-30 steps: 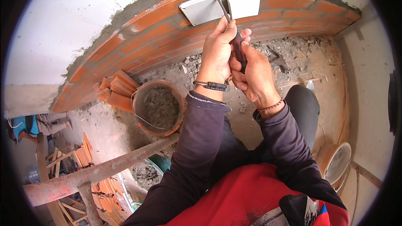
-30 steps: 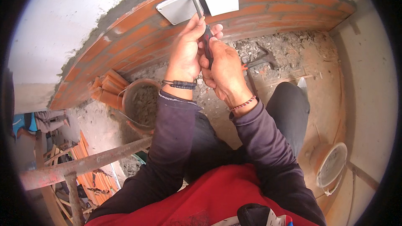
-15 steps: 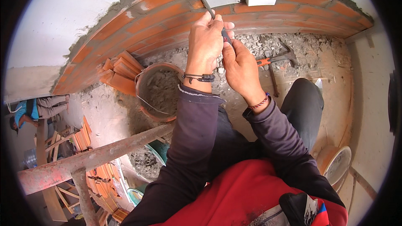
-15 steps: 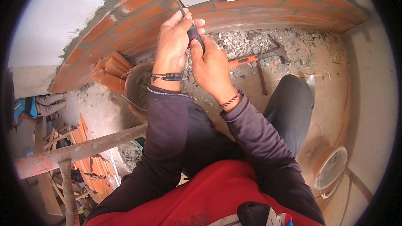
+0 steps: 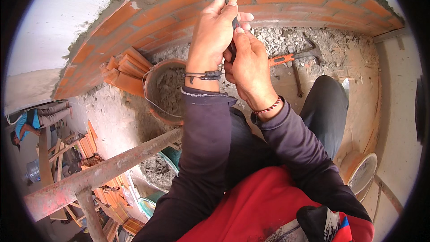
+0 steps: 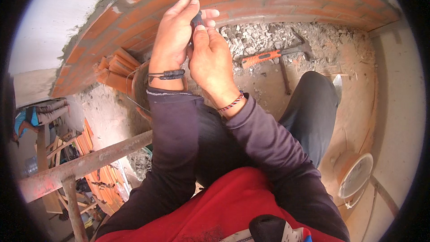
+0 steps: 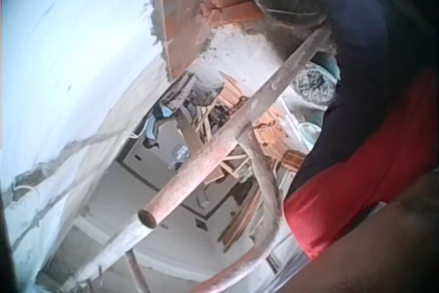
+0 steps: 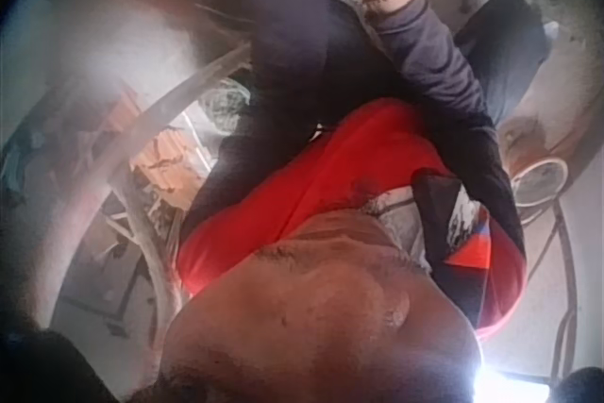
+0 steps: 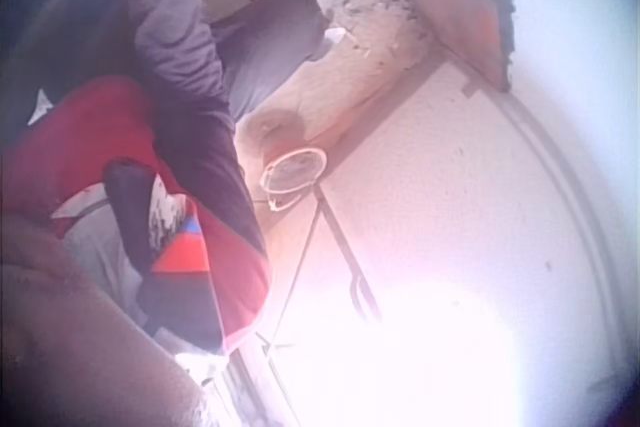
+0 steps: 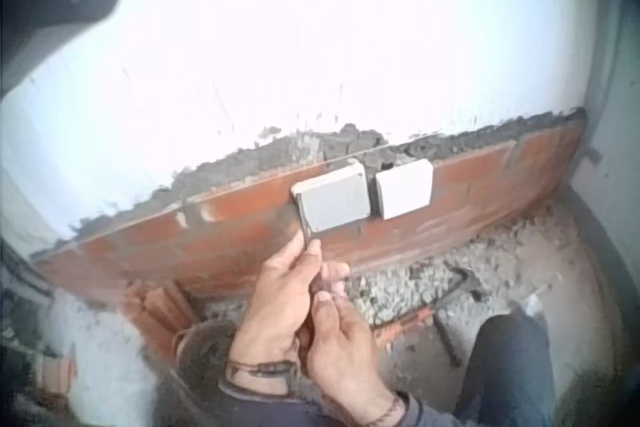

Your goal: The person connects wires to an electrical module, fits it into a wall-mounted box, and then uses a screwdriver to secure a cover plate over the box.

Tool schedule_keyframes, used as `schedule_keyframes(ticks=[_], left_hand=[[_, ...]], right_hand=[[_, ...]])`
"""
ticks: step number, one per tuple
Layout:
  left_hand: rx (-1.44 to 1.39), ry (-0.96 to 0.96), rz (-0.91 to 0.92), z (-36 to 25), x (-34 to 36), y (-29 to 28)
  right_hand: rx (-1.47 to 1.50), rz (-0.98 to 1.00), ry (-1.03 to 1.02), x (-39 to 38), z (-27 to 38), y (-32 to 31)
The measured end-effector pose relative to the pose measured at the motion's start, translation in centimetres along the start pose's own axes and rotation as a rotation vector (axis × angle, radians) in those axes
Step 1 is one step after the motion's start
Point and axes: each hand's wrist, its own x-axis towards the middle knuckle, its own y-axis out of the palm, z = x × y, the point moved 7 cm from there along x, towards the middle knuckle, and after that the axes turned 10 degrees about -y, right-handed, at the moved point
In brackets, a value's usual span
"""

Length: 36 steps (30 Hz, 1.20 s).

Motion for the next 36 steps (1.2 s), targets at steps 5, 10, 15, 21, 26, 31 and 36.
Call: schedule_keyframes(ticks=[5,10,15,21,26,31,36], left_hand=[[0.004,0.027,0.179,-0.4,-0.7,-0.2],[0.051,0.004,0.123,0.1,-0.5,-0.3],[0.091,0.011,0.111,0.3,0.0,-0.6],[-0.02,-0.045,-0.023,-0.4,-0.9,0.2],[-0.006,0.062,0.084,-0.5,-0.4,0.3],[0.011,0.042,0.072,-0.6,-0.5,0.4],[0.019,0.011,0.074,0.0,-0.2,-0.2]], right_hand=[[0.229,0.003,0.112,-0.7,0.7,1.1],[-0.232,0.007,-0.186,1.1,-0.8,-0.2],[0.57,0.198,0.307,-0.2,0.7,0.3],[0.72,0.238,0.299,0.1,-0.2,0.8],[-0.65,-0.016,-0.358,0.3,3.8,-1.0],[-0.255,0.047,-0.127,1.6,0.7,-1.4],[0.511,0.125,0.24,0.1,0.5,0.3]])
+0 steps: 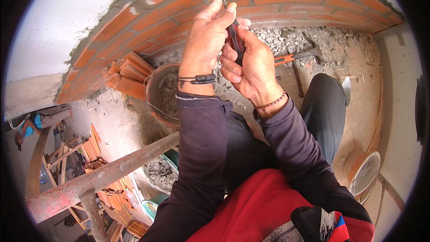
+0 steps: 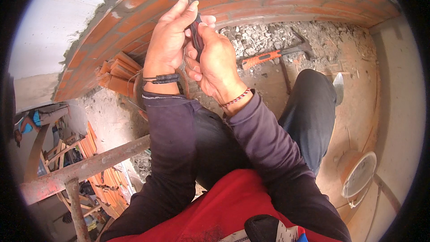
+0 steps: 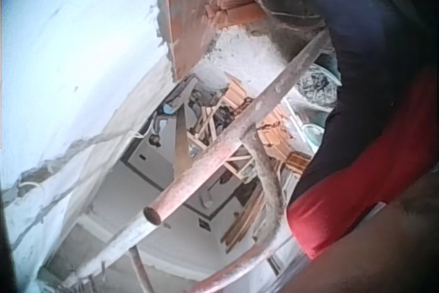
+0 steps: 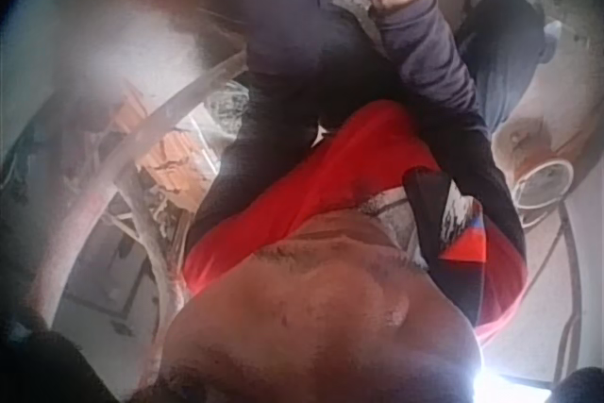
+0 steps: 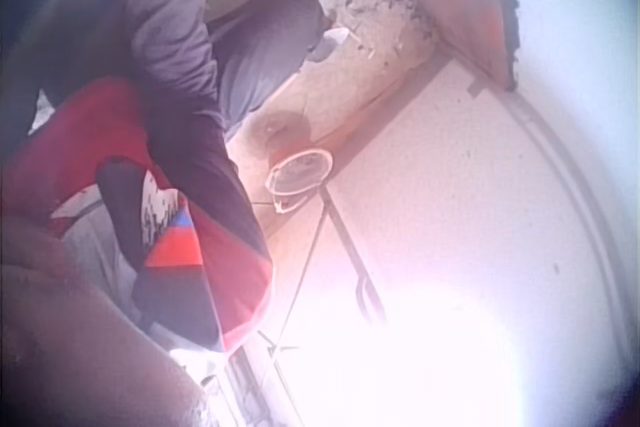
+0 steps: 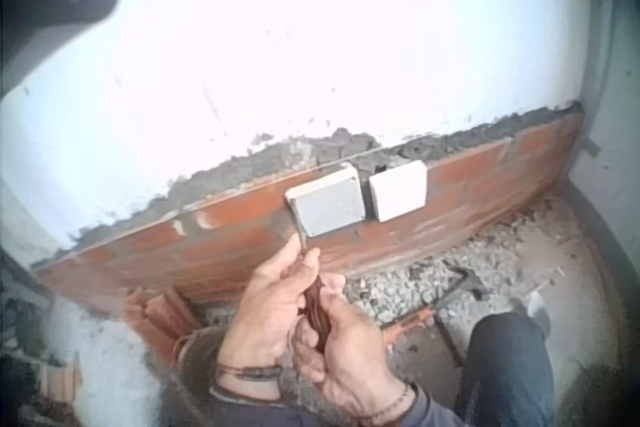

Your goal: The person connects wires to an electrical module, fits it into a wall-mounted box, and then uses a screwdriver to secure a cover plate over the box.

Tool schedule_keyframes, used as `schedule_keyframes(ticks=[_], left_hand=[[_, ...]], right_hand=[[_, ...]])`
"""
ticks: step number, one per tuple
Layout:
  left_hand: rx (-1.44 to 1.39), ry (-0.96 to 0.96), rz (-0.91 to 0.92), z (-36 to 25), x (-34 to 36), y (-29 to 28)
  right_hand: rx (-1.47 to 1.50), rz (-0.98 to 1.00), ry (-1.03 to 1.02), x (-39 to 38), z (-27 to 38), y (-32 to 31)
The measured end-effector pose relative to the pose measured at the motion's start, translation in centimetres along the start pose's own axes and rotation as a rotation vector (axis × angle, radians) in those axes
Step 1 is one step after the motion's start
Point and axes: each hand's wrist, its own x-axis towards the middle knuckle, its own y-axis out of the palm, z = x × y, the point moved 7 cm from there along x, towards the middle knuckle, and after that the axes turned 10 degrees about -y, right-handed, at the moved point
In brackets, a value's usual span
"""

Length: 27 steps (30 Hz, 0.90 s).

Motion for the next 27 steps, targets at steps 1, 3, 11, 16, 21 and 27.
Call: schedule_keyframes(ticks=[1,3,11,16,21,27], left_hand=[[0.01,-0.012,0.0,-0.2,-0.3,0.1],[0.016,-0.03,-0.019,-0.5,-0.6,0.4],[0.15,-0.016,-0.068,-1.0,-0.8,-0.3],[0.848,-0.163,-0.062,3.3,0.9,-1.9],[0.84,-0.165,-0.099,6.4,3.9,-1.9],[0.804,-0.221,-0.075,7.1,4.6,-1.2]], right_hand=[[0.107,0.041,0.028,0.0,-0.2,0.1],[0.183,0.066,0.055,0.2,-0.6,0.1],[-0.17,0.015,-0.036,0.5,-1.5,0.0],[-0.875,-0.102,-0.35,-0.4,-2.9,-7.9],[-1.102,-0.171,-0.451,0.7,-1.6,-9.5],[-1.153,-0.193,-0.457,1.4,-1.1,-10.5]])
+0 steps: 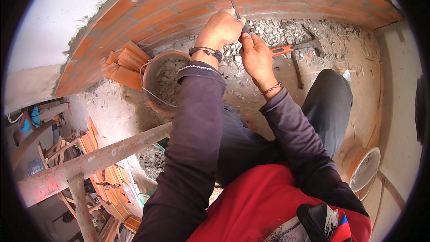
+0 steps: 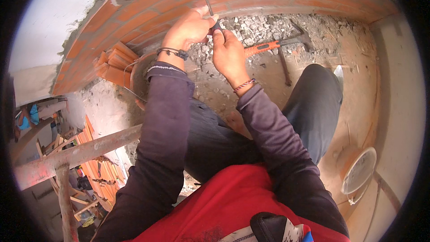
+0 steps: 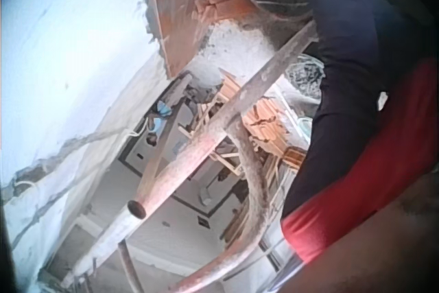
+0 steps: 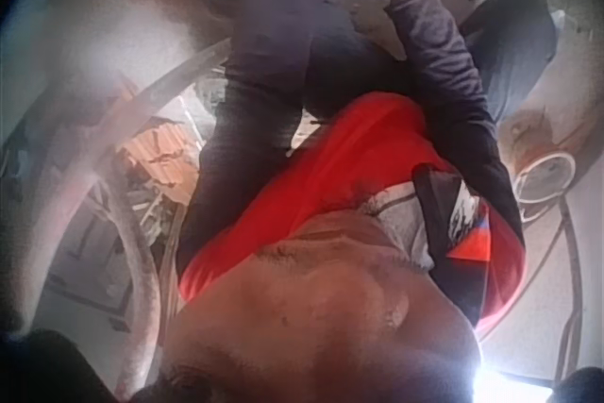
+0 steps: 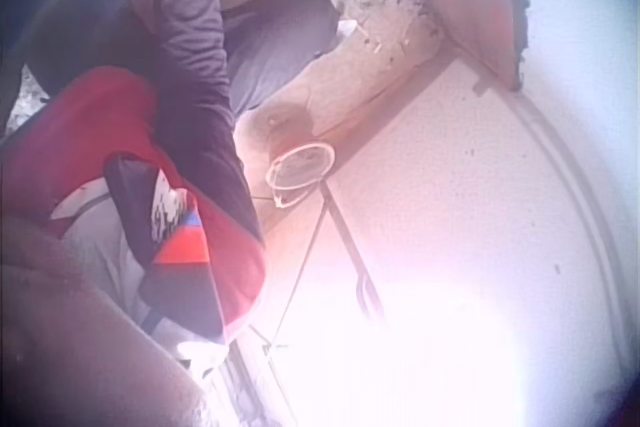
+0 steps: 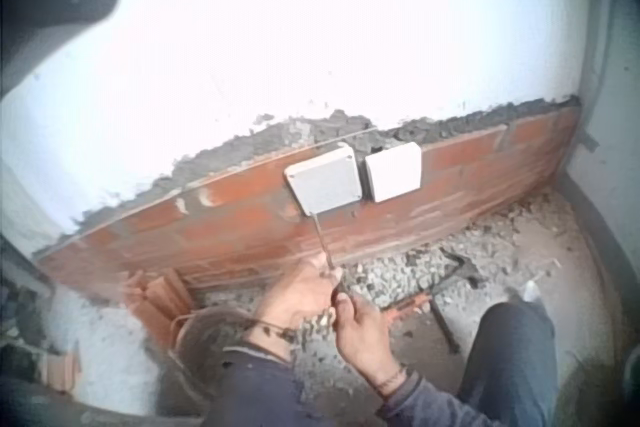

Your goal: The person connects wires to an electrical module, fits it into a wall-mounted box, and then uses a screwdriver to secure a cover plate over the box.

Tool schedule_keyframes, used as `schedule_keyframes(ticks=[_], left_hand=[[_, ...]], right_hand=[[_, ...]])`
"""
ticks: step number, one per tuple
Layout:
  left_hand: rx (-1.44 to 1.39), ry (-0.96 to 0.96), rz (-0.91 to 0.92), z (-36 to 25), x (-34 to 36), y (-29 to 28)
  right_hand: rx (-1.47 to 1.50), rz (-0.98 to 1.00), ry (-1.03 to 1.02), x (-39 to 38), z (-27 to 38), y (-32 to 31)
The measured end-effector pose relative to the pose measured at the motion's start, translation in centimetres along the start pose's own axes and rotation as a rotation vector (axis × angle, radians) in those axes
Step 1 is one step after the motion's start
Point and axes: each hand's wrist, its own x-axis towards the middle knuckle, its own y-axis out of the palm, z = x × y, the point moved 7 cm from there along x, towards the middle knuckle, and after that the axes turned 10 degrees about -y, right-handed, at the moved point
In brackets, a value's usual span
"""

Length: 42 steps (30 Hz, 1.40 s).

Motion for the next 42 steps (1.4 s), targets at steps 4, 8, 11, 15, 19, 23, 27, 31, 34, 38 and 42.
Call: schedule_keyframes(ticks=[4,8,11,15,19,23,27,31,34,38,42], left_hand=[[-0.054,-0.092,-0.01,0.3,-0.4,-0.3],[0.034,0.02,-0.053,-0.4,-0.7,-0.8],[0.08,0.004,0.026,-0.6,-0.6,-0.7],[0.061,0.005,0.027,-0.4,-0.5,-0.8],[0.117,0.05,-0.031,0.1,0.2,-1.0],[0.074,0.059,-0.047,-0.2,0.1,-1.2],[0.002,0.021,-0.038,-0.4,0.2,-1.3],[0.044,0.075,-0.06,-0.5,-0.1,-1.6],[-0.002,0.076,-0.086,0.2,0.0,-1.8],[0.01,0.082,-0.153,0.0,-1.0,-1.8],[-0.092,0.034,-0.098,0.0,-1.5,-2.1]], right_hand=[[-0.009,0.03,-0.013,0.3,0.1,0.4],[-0.018,0.047,0.014,0.1,0.7,0.3],[-0.003,0.03,0.002,0.1,0.3,0.7],[-0.044,0.023,-0.031,0.0,0.0,0.8],[-0.031,0.019,-0.01,0.1,0.2,1.0],[-0.036,0.016,0.005,0.6,-0.1,1.2],[0.038,0.008,0.017,1.0,-0.5,1.8],[-0.064,-0.007,-0.017,0.9,1.0,1.6],[-0.146,-0.024,-0.062,0.7,2.3,1.9],[-0.013,0.003,-0.011,0.8,1.8,2.2],[1.053,0.245,0.508,-0.3,1.5,4.5]])
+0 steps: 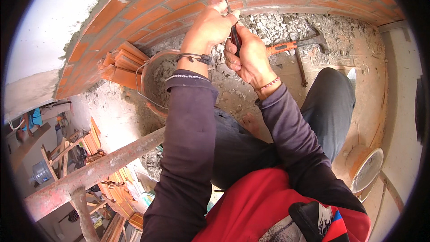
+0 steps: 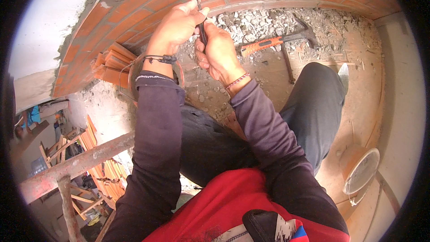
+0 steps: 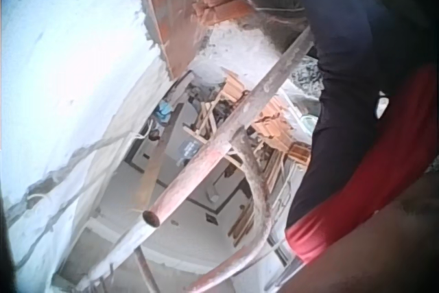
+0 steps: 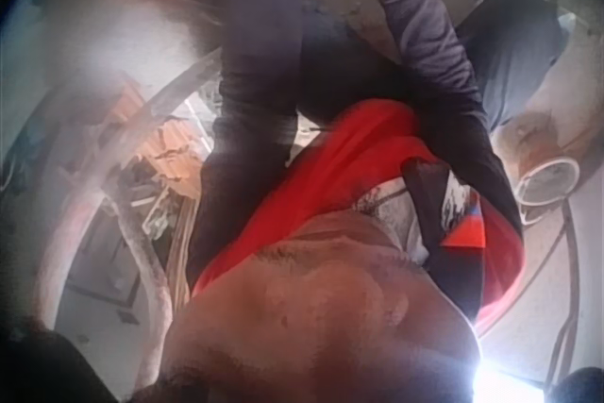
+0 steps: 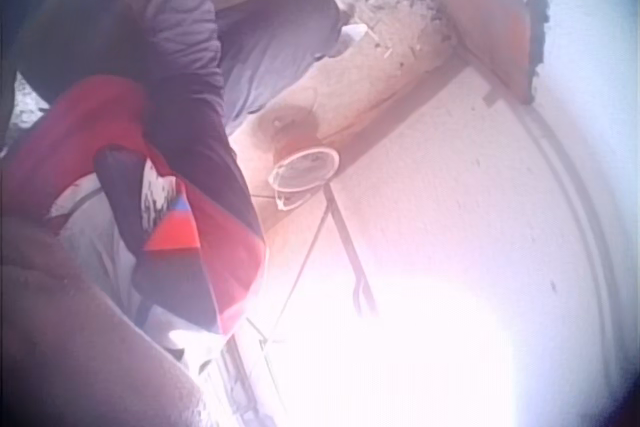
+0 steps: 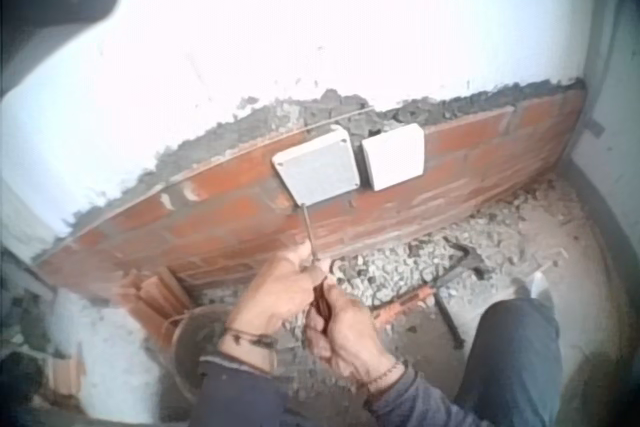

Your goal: The person connects wires to an electrical module, fits it into a wall-mounted box, and then uses a screwdriver to secure a cover plate over the box.

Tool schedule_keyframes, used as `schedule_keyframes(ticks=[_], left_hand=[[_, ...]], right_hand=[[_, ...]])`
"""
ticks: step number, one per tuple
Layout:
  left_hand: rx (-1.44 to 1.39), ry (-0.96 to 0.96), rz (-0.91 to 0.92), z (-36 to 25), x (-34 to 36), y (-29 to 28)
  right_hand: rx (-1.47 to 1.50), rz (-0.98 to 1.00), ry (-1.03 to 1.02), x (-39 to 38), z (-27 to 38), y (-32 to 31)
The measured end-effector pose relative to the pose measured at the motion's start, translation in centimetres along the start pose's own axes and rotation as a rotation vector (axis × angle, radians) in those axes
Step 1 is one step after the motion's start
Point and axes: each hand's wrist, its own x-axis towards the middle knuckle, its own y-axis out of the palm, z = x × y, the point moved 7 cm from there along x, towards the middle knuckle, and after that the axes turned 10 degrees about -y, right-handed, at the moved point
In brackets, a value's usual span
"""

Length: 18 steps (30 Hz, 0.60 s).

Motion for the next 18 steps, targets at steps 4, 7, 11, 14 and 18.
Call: schedule_keyframes(ticks=[4,7,11,14,18], left_hand=[[-0.1,-0.097,0.081,-1.3,-1.4,0.4],[-0.147,-0.163,0.091,-1.6,-1.6,0.8],[-0.106,-0.049,-0.035,-0.7,-0.2,0.1],[-0.249,-0.064,0.013,0.1,0.8,0.7],[-0.371,-0.14,0.106,-0.3,-0.2,1.3]], right_hand=[[0.41,0.145,0.09,0.0,-0.3,0.3],[0.089,0.05,-0.037,0.6,0.0,-1.3],[-1.146,-0.245,-0.485,-0.9,3.6,0.5],[-1.121,-0.25,-0.471,-0.3,4.0,0.2],[-0.449,-0.13,-0.225,1.4,0.1,-2.4]])
